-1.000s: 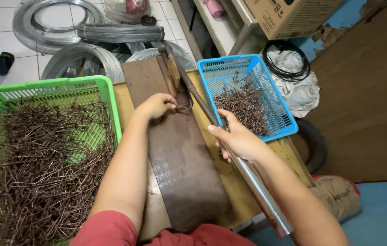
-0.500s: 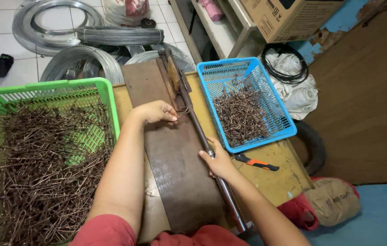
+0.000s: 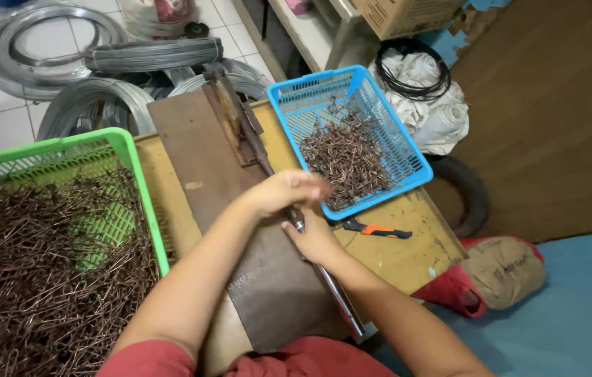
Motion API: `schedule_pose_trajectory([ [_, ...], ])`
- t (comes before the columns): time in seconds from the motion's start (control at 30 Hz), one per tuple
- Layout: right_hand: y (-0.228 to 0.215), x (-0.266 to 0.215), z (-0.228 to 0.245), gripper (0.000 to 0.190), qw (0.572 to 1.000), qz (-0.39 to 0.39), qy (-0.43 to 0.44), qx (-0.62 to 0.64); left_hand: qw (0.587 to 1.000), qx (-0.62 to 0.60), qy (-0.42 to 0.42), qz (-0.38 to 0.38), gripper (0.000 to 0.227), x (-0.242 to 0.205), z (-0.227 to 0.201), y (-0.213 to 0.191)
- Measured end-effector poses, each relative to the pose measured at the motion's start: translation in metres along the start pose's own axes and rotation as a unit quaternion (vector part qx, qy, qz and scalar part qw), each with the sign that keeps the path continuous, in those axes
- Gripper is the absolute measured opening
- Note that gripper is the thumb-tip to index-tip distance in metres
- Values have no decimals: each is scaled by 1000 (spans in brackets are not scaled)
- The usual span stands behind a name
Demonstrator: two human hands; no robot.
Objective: Cutting small metal wires to length using a manual lever-operated cutting tool
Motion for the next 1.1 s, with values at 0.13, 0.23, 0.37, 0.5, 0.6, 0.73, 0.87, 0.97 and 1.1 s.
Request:
schedule_pose_trajectory([
  [0.13,-15,-12,29,57,999,-11,-28,16,987,14,103,-123,67,39,51,-32],
  [0.23,-17,-12,30,57,999,-11,-33,17,983,63,100,-139,54,30,42,-32],
  [0.37,-23,-18,34,67,998,-15,-44,35,975,106,132,-144,50,22,32,-24],
  [0.5,-33,-33,50,66,995,-18,-63,77,951,160,143,-224,41,15,32,-37],
  [0.6,-52,-50,86,58,991,-44,-87,92,910,276,140,-276,53,11,25,-51],
  [0.73,-36,-68,78,58,978,-39,-157,130,863,395,94,-302,69,-82,-39,-50],
  [0.87,-14,-30,27,69,994,-8,-51,92,796,457,75,-389,68,-193,-73,-121],
  [0.97,-7,-7,0,68,996,2,-17,91,746,471,-38,-470,68,-279,-64,-205],
  [1.1,-9,-5,-3,70,996,-8,-14,84,707,449,-185,-514,63,-363,-21,-267],
])
Point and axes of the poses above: each hand's wrist, its own x-axis towards the middle knuckle, its own y-axis out of the palm, z = x × y, the point moved 8 cm from there along x, towards the middle knuckle, and after that the axes turned 4 degrees about x, right-handed, at the moved point
